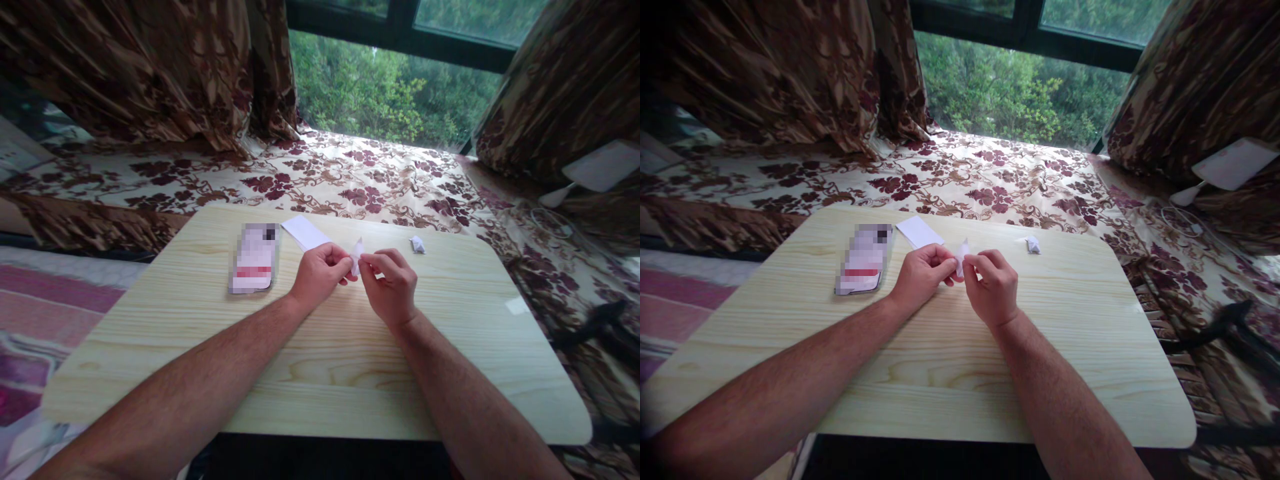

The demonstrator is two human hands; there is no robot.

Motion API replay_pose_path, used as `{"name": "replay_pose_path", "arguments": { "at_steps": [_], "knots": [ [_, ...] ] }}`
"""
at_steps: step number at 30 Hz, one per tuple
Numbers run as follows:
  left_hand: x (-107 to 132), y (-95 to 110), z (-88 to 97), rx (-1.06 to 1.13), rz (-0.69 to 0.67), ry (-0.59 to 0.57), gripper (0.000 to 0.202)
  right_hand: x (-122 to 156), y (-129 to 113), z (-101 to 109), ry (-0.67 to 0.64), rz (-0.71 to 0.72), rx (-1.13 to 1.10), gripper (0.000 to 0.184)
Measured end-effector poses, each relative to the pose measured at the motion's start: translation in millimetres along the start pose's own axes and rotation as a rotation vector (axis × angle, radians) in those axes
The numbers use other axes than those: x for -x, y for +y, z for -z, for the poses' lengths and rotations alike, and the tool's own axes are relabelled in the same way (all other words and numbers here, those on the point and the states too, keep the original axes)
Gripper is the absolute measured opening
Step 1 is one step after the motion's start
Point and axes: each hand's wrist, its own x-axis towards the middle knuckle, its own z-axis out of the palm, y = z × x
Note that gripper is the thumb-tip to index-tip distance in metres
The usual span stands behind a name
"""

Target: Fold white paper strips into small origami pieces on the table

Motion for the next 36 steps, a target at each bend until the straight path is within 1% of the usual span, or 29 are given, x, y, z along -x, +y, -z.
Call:
{"name": "replay_pose_path", "arguments": {
  "at_steps": [4, 8, 17, 22, 27, 32, 36],
  "knots": [
    [0.2, 1.2, 0.1, 0.052, 0.010, -0.020, 0.021, -0.9, -2.2, 1.9, -0.013, 0.051, 0.055, 0.011],
    [0.3, 1.9, 0.4, 0.088, 0.001, -0.012, 0.020, -0.4, -2.7, 1.6, -0.049, 0.097, 0.075, 0.010],
    [0.8, 1.6, 1.9, 0.070, -0.027, -0.002, 0.021, 2.3, 0.9, -0.9, -0.087, 0.077, 0.025, 0.009],
    [-0.4, -1.5, 2.9, 0.074, -0.029, 0.005, 0.026, 1.8, 2.2, -1.4, -0.106, 0.126, -0.016, 0.010],
    [-2.6, -5.1, 3.7, 0.098, -0.039, 0.021, 0.026, 1.5, 3.1, -1.9, -0.129, 0.157, -0.031, 0.009],
    [-3.9, -3.6, 4.9, 0.035, -0.090, 0.042, 0.024, 1.3, 1.0, -3.0, -0.130, 0.152, -0.074, 0.012],
    [-4.0, -3.9, 7.0, -0.054, -0.160, 0.060, 0.022, 0.1, -4.3, 0.8, -0.106, 0.125, -0.105, 0.013]
  ]
}}
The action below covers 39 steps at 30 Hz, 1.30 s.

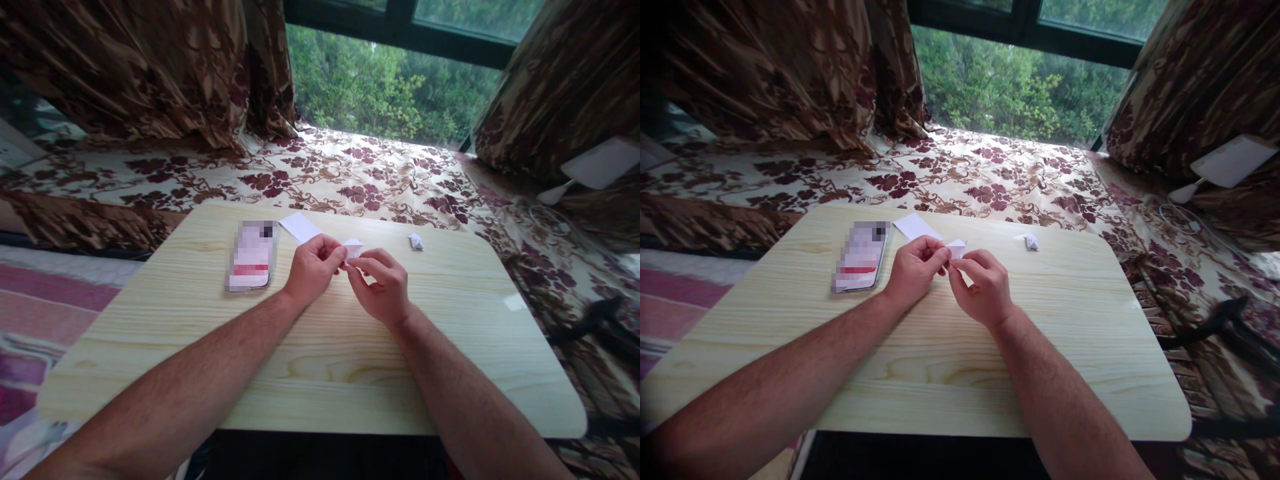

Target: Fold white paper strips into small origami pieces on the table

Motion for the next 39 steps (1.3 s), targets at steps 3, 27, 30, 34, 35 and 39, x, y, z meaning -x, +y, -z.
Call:
{"name": "replay_pose_path", "arguments": {
  "at_steps": [3, 27, 30, 34, 35, 39],
  "knots": [
    [1.4, -2.7, 1.9, -0.133, -0.093, 0.015, 0.020, -2.1, -3.7, 3.7, 0.095, -0.046, -0.005, 0.015],
    [4.7, -3.6, 5.3, -0.473, -0.593, -0.034, 0.007, -2.9, -0.5, 3.8, 0.030, -0.087, -0.049, 0.014],
    [4.8, -4.0, 5.9, -0.503, -0.648, -0.032, 0.006, -2.8, -0.2, 4.6, 0.028, -0.045, -0.009, 0.014],
    [5.8, -1.9, 6.3, -0.561, -0.694, -0.036, 0.007, -2.8, -0.2, 5.9, 0.007, -0.003, 0.044, 0.015],
    [6.1, -0.9, 6.4, -0.576, -0.698, -0.043, 0.007, -2.8, -0.2, 6.1, 0.000, -0.001, 0.053, 0.015],
    [6.8, 2.6, 6.9, -0.647, -0.702, -0.072, 0.010, -3.1, 0.0, 6.6, -0.037, -0.002, 0.085, 0.015]
  ]
}}
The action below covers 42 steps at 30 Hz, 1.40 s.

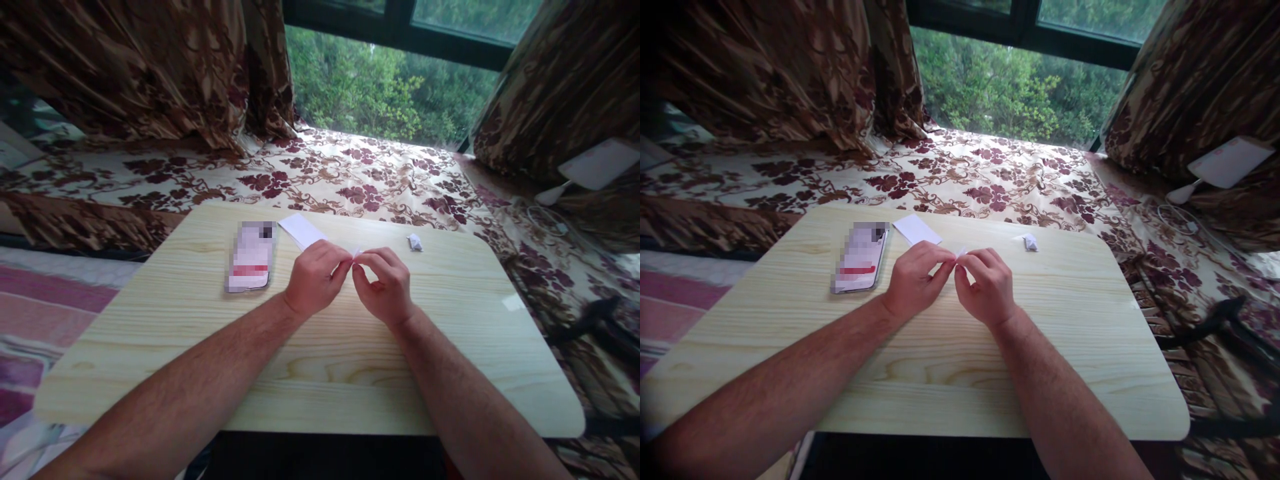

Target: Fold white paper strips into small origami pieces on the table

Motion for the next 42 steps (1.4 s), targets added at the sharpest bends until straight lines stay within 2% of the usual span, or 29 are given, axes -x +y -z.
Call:
{"name": "replay_pose_path", "arguments": {
  "at_steps": [11, 16, 28, 32, 35, 38, 42],
  "knots": [
    [0.2, 0.6, -0.6, -0.004, 0.034, 0.000, 0.010, 0.1, 2.9, -0.9, -0.040, -0.024, -0.031, 0.014],
    [-0.2, -2.0, -1.1, 0.054, 0.140, 0.085, 0.006, 1.2, 3.7, -6.4, -0.022, -0.106, -0.048, 0.009],
    [-0.3, 1.1, -6.2, 0.252, 0.430, 0.059, 0.013, 1.5, 6.9, -8.2, -0.044, -0.116, -0.055, 0.012],
    [-0.4, -0.3, -7.6, 0.278, 0.468, 0.096, 0.014, -1.8, 8.4, -7.5, 0.029, -0.117, -0.024, 0.008],
    [0.0, -1.8, -9.1, 0.324, 0.486, 0.112, 0.015, -3.3, 9.6, -6.9, 0.084, -0.165, -0.068, 0.004],
    [0.7, -4.5, -11.0, 0.404, 0.531, 0.113, 0.018, -2.0, 11.6, -8.3, 0.053, -0.239, -0.183, 0.003],
    [0.3, -7.8, -12.6, 0.554, 0.608, 0.040, 0.028, 1.0, 13.0, -10.6, 0.034, -0.325, -0.247, 0.005]
  ]
}}
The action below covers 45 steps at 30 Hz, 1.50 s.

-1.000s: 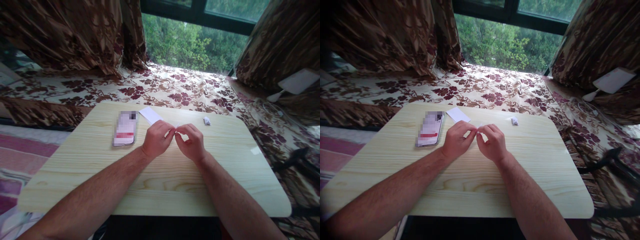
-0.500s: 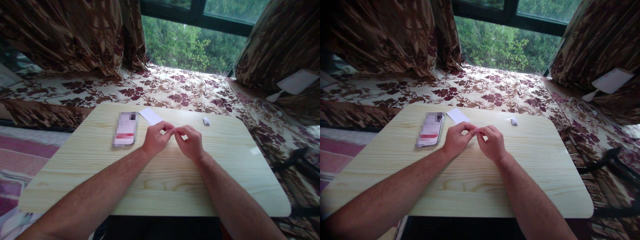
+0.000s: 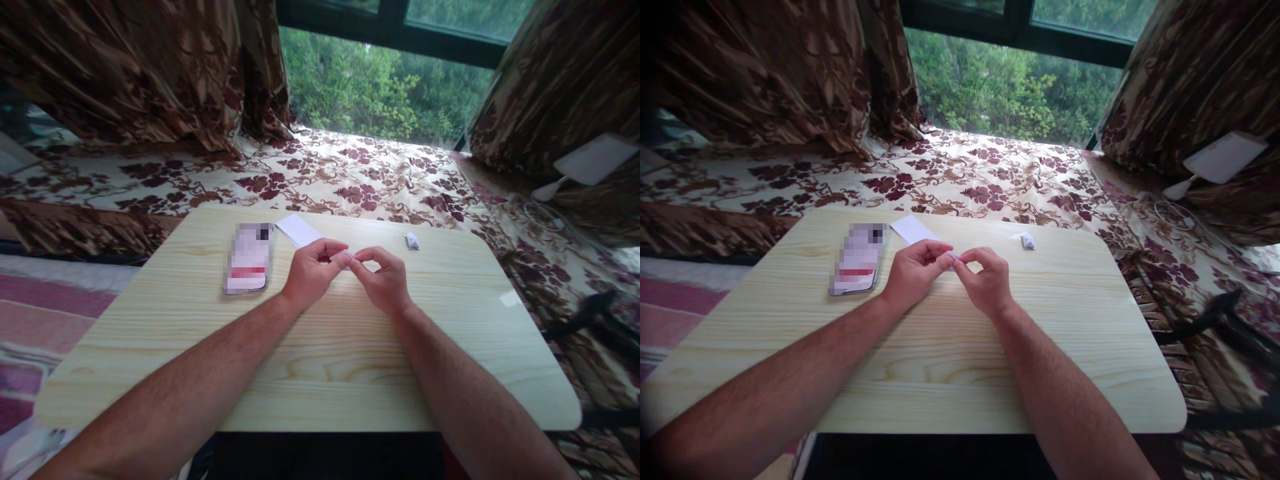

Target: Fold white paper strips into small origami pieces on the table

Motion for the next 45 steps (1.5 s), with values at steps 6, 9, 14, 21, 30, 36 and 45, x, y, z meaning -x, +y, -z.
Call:
{"name": "replay_pose_path", "arguments": {
  "at_steps": [6, 9, 14, 21, 30, 36, 45],
  "knots": [
    [-2.9, 3.4, 0.5, 0.100, 0.082, -0.055, 0.024, -0.2, -2.4, -1.0, -0.001, -0.048, -0.039, 0.010],
    [-3.5, 4.4, 0.2, 0.125, 0.106, -0.025, 0.023, -1.2, -0.2, -2.8, 0.026, -0.117, -0.134, 0.013],
    [-3.8, 3.1, 0.6, 0.131, 0.128, -0.023, 0.024, -1.8, 2.0, -3.9, -0.036, -0.211, -0.239, 0.014],
    [-3.6, 4.9, 0.5, 0.127, 0.142, -0.006, 0.028, -1.8, -1.5, -4.3, -0.041, -0.246, -0.258, 0.013],
    [-2.4, 3.3, -0.1, 0.149, 0.161, -0.044, 0.027, -2.2, -1.2, -3.4, -0.035, -0.313, -0.336, 0.014],
    [-2.7, 3.4, 0.7, 0.126, 0.182, -0.064, 0.027, -4.8, -3.1, -1.0, -0.040, -0.353, -0.391, 0.012],
    [-2.5, 4.3, 1.0, 0.156, 0.208, -0.083, 0.024, -5.4, -0.3, -0.3, -0.069, -0.385, -0.432, 0.009]
  ]
}}
